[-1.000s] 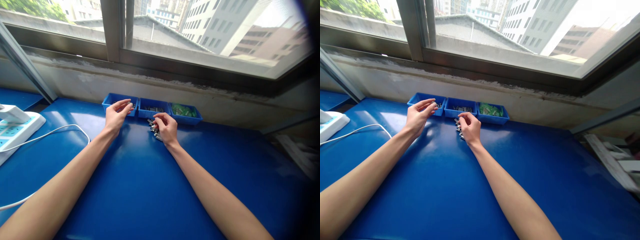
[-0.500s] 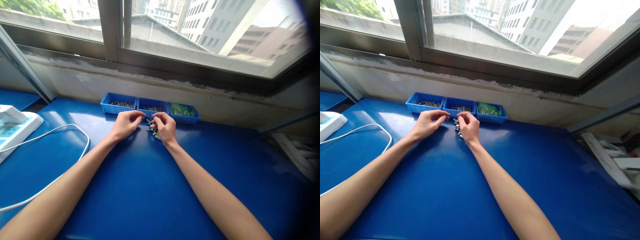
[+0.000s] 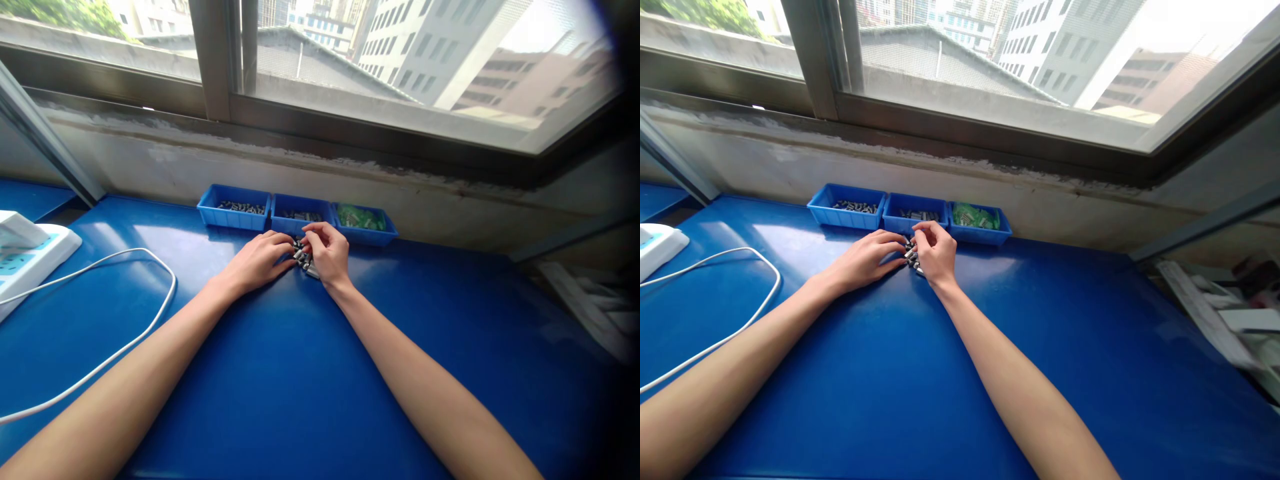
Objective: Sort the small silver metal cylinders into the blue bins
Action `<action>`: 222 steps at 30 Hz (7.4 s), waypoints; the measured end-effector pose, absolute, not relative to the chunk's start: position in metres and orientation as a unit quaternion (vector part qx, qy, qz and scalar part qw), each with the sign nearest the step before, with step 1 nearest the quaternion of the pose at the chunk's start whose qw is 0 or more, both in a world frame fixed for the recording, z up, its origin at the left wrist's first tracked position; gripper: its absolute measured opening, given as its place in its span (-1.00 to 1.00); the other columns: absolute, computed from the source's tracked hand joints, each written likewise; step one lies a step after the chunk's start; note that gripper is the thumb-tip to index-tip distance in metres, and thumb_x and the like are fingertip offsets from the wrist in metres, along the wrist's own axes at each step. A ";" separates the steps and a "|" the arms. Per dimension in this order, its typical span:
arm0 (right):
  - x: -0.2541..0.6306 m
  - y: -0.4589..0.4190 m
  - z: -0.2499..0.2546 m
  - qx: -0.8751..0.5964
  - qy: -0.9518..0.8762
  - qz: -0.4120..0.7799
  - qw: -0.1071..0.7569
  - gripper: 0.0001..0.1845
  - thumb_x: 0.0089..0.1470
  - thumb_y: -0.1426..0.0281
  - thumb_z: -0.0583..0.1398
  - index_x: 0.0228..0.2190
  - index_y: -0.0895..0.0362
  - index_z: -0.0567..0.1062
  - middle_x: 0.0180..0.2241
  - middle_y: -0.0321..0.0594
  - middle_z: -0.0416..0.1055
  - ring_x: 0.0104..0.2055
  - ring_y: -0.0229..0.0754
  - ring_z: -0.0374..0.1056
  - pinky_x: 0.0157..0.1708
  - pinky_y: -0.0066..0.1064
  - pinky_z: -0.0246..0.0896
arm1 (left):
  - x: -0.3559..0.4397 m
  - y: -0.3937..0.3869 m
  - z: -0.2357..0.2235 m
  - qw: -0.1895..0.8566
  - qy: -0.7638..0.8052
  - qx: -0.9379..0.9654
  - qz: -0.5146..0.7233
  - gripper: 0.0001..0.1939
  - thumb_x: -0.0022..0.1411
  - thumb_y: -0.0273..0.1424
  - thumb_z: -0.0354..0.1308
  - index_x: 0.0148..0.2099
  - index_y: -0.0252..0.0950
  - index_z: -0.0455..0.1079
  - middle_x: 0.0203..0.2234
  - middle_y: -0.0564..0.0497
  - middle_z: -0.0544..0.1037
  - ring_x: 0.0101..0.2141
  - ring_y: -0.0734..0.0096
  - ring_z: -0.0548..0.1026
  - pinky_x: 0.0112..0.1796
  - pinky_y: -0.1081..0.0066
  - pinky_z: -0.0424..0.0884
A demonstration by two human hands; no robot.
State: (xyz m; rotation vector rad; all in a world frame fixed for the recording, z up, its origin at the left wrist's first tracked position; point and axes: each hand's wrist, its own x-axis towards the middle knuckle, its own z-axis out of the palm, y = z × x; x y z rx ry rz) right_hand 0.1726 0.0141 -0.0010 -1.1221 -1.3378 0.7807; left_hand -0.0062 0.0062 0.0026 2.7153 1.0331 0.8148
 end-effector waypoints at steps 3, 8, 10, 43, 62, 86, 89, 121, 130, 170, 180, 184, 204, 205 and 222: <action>0.172 0.014 0.000 -0.481 -0.574 0.334 0.573 -0.85 0.04 0.32 0.20 -0.36 0.11 0.55 -0.51 -0.32 0.48 -0.54 -0.27 0.39 -0.44 -0.44 0.33 | -0.003 0.004 0.003 0.043 0.348 0.894 0.279 -0.76 0.41 -0.30 0.09 0.01 -0.28 0.48 0.01 -0.16 0.56 0.02 0.14 0.47 0.07 0.16 0.43; 0.172 0.014 0.000 -0.478 -0.577 0.337 0.570 -0.85 0.04 0.32 0.20 -0.36 0.11 0.54 -0.52 -0.32 0.48 -0.52 -0.27 0.39 -0.41 -0.43 0.36 | 0.000 0.005 0.001 0.037 0.327 0.907 0.263 -0.69 0.44 -0.37 0.01 0.13 -0.28 0.44 0.08 -0.16 0.54 0.11 0.13 0.44 0.13 0.14 0.39; 0.172 0.014 0.001 -0.481 -0.579 0.334 0.567 -0.85 0.04 0.32 0.20 -0.36 0.11 0.54 -0.51 -0.32 0.48 -0.53 -0.28 0.38 -0.42 -0.44 0.35 | 0.000 0.006 0.000 0.048 0.326 0.907 0.262 -0.71 0.45 -0.37 -0.01 0.06 -0.28 0.48 0.00 -0.15 0.58 0.06 0.15 0.48 0.10 0.18 0.42; 0.172 0.013 0.002 -0.479 -0.574 0.343 0.569 -0.86 0.03 0.34 0.21 -0.37 0.11 0.56 -0.52 -0.32 0.48 -0.56 -0.29 0.37 -0.48 -0.45 0.31 | -0.012 0.010 0.021 0.483 0.392 0.565 0.542 -0.43 0.13 -0.11 0.38 0.09 -0.33 0.53 -0.38 -0.03 0.60 -0.40 0.44 0.50 -0.31 0.45 0.43; 0.173 0.013 0.001 -0.476 -0.579 0.345 0.565 -0.87 0.04 0.35 0.20 -0.38 0.11 0.55 -0.51 -0.31 0.48 -0.55 -0.29 0.38 -0.47 -0.46 0.31 | -0.032 0.033 0.014 0.374 0.417 0.410 0.720 -0.57 0.08 -0.27 0.40 -0.03 -0.40 0.58 -0.17 -0.16 0.67 -0.11 0.18 0.65 0.08 0.19 0.51; 0.172 0.013 0.004 -0.481 -0.564 0.344 0.576 -0.83 0.06 0.31 0.19 -0.33 0.10 0.53 -0.53 -0.34 0.47 -0.56 -0.30 0.36 -0.48 -0.46 0.31 | -0.013 0.012 0.000 0.080 0.338 0.903 0.252 -0.73 0.40 -0.35 0.05 -0.04 -0.29 0.56 -0.06 -0.16 0.60 -0.03 0.15 0.53 0.03 0.23 0.43; 0.172 0.012 0.004 -0.482 -0.564 0.344 0.575 -0.83 0.06 0.30 0.20 -0.33 0.11 0.53 -0.53 -0.34 0.46 -0.56 -0.30 0.37 -0.48 -0.46 0.31 | -0.015 0.013 -0.001 0.090 0.359 0.889 0.268 -0.76 0.40 -0.33 0.07 -0.11 -0.29 0.55 -0.16 -0.14 0.59 -0.11 0.17 0.51 -0.07 0.27 0.43; 0.174 0.012 0.000 -0.474 -0.581 0.348 0.563 -0.84 0.07 0.32 0.20 -0.31 0.10 0.54 -0.50 -0.32 0.48 -0.53 -0.28 0.37 -0.45 -0.44 0.31 | -0.004 0.005 0.012 0.449 0.441 0.565 0.534 -0.52 0.00 -0.07 0.45 -0.17 -0.35 0.60 -0.20 -0.16 0.68 -0.16 0.16 0.63 -0.05 0.30 0.50; 0.173 0.006 0.005 -0.465 -0.629 0.324 0.532 -0.78 0.08 0.26 0.25 -0.23 0.07 0.54 -0.46 -0.32 0.50 -0.50 -0.26 0.35 -0.48 -0.44 0.26 | 0.000 0.005 0.007 0.444 0.451 0.532 0.563 -0.53 0.00 0.00 0.43 -0.28 -0.34 0.57 -0.43 -0.09 0.67 -0.42 0.27 0.61 -0.29 0.34 0.53; 0.231 0.005 0.013 -0.565 -0.796 -0.100 0.195 -0.58 0.36 0.17 0.01 -0.17 0.16 0.56 -0.23 -0.05 0.52 -0.30 -0.10 0.46 -0.35 -0.38 0.16 | 0.005 0.004 -0.008 0.194 0.433 0.781 0.406 -0.75 0.23 -0.46 0.17 -0.07 -0.32 0.59 -0.22 -0.07 0.66 -0.30 0.34 0.58 -0.19 0.36 0.48; 0.215 0.004 0.004 -0.491 -0.824 0.044 0.278 -0.68 0.33 0.25 0.08 -0.15 0.16 0.57 -0.17 -0.05 0.54 -0.17 -0.07 0.48 -0.12 -0.31 0.32 | 0.005 0.005 -0.008 0.175 0.435 0.777 0.420 -0.72 0.11 -0.55 0.15 -0.15 -0.32 0.59 -0.31 -0.03 0.64 -0.32 0.35 0.55 -0.23 0.39 0.46; 0.216 0.006 0.002 -0.441 -0.823 0.113 0.340 -0.74 0.30 0.32 0.11 -0.15 0.14 0.57 -0.20 -0.10 0.56 -0.22 -0.12 0.47 -0.17 -0.33 0.34 | 0.005 0.004 -0.007 0.165 0.454 0.772 0.414 -0.73 0.11 -0.55 0.14 -0.17 -0.30 0.60 -0.31 -0.02 0.63 -0.30 0.33 0.54 -0.22 0.37 0.46; 0.231 0.013 0.004 -0.485 -0.676 0.315 0.457 -0.65 0.18 0.13 0.18 -0.40 0.13 0.56 -0.59 -0.32 0.35 -0.57 -0.28 0.24 -0.54 -0.44 0.13 | 0.039 0.026 0.048 0.138 0.322 0.914 0.204 -0.83 0.15 -0.55 0.24 -0.44 -0.23 0.57 -0.50 -0.05 0.55 -0.34 0.26 0.53 -0.21 0.38 0.41; 0.232 0.014 0.004 -0.484 -0.671 0.323 0.460 -0.65 0.18 0.12 0.18 -0.40 0.13 0.56 -0.59 -0.32 0.36 -0.59 -0.28 0.23 -0.55 -0.45 0.13 | 0.043 0.027 0.047 0.150 0.328 0.909 0.207 -0.83 0.11 -0.57 0.25 -0.46 -0.23 0.56 -0.52 -0.04 0.54 -0.36 0.26 0.54 -0.24 0.39 0.41; 0.228 0.014 0.008 -0.463 -0.629 0.357 0.512 -0.69 0.15 0.14 0.21 -0.36 0.14 0.54 -0.54 -0.32 0.40 -0.62 -0.34 0.23 -0.57 -0.45 0.13 | 0.021 0.006 0.035 0.360 0.397 0.703 0.468 -0.72 0.20 -0.20 0.31 -0.21 -0.34 0.59 -0.32 -0.08 0.67 -0.31 0.28 0.61 -0.24 0.39 0.51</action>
